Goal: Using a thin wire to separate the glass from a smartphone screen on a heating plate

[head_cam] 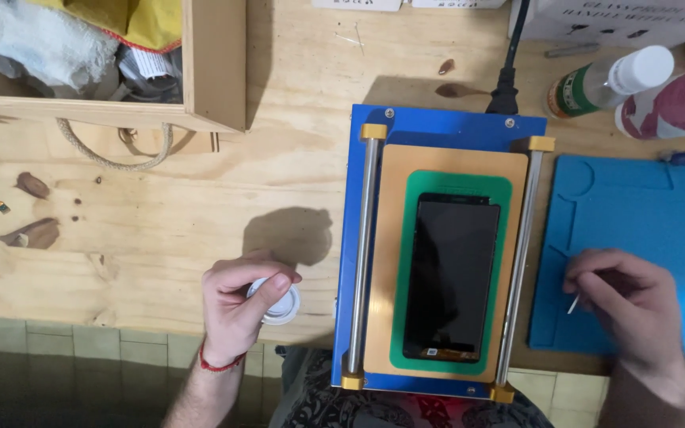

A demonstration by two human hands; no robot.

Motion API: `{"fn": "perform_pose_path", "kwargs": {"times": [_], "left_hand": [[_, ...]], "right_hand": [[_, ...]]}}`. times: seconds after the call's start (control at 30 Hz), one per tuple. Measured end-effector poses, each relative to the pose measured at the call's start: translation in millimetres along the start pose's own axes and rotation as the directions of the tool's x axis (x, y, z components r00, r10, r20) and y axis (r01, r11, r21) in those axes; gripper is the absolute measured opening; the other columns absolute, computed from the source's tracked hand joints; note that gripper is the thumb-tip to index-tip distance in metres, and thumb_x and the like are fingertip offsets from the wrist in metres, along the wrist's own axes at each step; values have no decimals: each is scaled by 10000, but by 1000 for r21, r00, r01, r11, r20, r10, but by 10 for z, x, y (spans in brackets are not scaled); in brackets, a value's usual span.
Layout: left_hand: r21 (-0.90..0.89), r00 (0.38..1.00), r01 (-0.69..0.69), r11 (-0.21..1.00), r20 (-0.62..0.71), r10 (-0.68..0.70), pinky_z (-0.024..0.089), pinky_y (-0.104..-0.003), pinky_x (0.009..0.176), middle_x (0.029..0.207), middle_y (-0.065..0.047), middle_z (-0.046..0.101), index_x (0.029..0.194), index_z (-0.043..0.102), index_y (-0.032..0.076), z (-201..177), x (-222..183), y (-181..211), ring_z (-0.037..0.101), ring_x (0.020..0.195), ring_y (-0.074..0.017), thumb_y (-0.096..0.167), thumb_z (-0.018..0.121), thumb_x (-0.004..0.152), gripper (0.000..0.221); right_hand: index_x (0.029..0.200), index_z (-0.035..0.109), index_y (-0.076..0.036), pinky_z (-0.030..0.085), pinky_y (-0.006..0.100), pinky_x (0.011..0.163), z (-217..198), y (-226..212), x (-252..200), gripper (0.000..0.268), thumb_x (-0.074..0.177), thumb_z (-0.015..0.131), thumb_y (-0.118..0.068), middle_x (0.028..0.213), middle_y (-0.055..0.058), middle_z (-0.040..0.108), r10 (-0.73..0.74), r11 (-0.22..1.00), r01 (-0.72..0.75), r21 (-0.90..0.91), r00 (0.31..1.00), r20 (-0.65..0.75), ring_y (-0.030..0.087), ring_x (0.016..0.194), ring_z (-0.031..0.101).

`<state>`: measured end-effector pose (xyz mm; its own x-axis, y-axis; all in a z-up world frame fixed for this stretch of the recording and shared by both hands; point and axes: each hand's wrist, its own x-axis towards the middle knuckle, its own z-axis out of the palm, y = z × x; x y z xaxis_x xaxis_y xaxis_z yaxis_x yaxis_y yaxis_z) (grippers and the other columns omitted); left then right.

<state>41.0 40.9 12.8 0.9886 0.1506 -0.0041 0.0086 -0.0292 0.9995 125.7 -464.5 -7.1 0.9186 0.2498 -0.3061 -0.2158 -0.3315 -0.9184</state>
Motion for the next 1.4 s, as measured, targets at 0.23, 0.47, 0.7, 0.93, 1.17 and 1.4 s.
{"fn": "perform_pose_path", "kwargs": {"times": [0.23,0.47,0.7,0.93,1.17,1.4], "left_hand": [[-1,1000,9,1000,-4,-9,442,-281,566,764,-92,765,904,813,35,-56,-12,12,611,609,-148,213,730,1019,229],[-18,998,10,1000,-54,-11,547,-305,628,828,-118,802,908,792,35,-70,-115,-121,699,681,-186,183,732,1022,196],[65,991,73,995,-121,-64,629,-287,693,872,-112,836,906,813,24,-103,-203,-175,804,777,-205,181,735,1017,207],[19,989,64,998,-138,-61,551,-287,643,833,-105,802,897,791,17,8,-196,-182,725,710,-178,190,705,1042,241],[22,984,97,995,-151,-92,509,-270,618,820,-95,779,902,780,18,83,-175,-106,668,673,-148,221,699,1057,268],[12,990,68,998,-123,-66,526,-278,634,834,-95,782,916,777,21,180,-144,-79,679,685,-156,210,695,1064,254]], "right_hand": [[1072,756,-47,536,266,641,14,17,29,124,1065,648,-106,904,112,756,-20,1000,19,14,999,40,159,707,649],[1074,771,-44,589,265,631,146,-73,38,126,1044,668,-109,936,114,791,23,1000,-23,0,998,65,173,778,737],[1041,758,-41,531,238,573,230,-135,34,128,1060,666,-128,865,113,756,11,996,-18,84,996,83,155,705,668],[1055,742,-22,483,231,498,260,-68,-6,128,1076,649,-108,892,136,718,89,983,-97,153,994,62,151,636,631],[1081,756,-11,467,245,504,232,-50,-4,132,1072,656,-97,908,148,748,97,988,-102,116,994,50,163,670,625],[1086,759,80,326,238,334,214,-55,-78,180,1076,615,-27,861,223,716,180,971,-182,154,983,28,152,404,429]]}}
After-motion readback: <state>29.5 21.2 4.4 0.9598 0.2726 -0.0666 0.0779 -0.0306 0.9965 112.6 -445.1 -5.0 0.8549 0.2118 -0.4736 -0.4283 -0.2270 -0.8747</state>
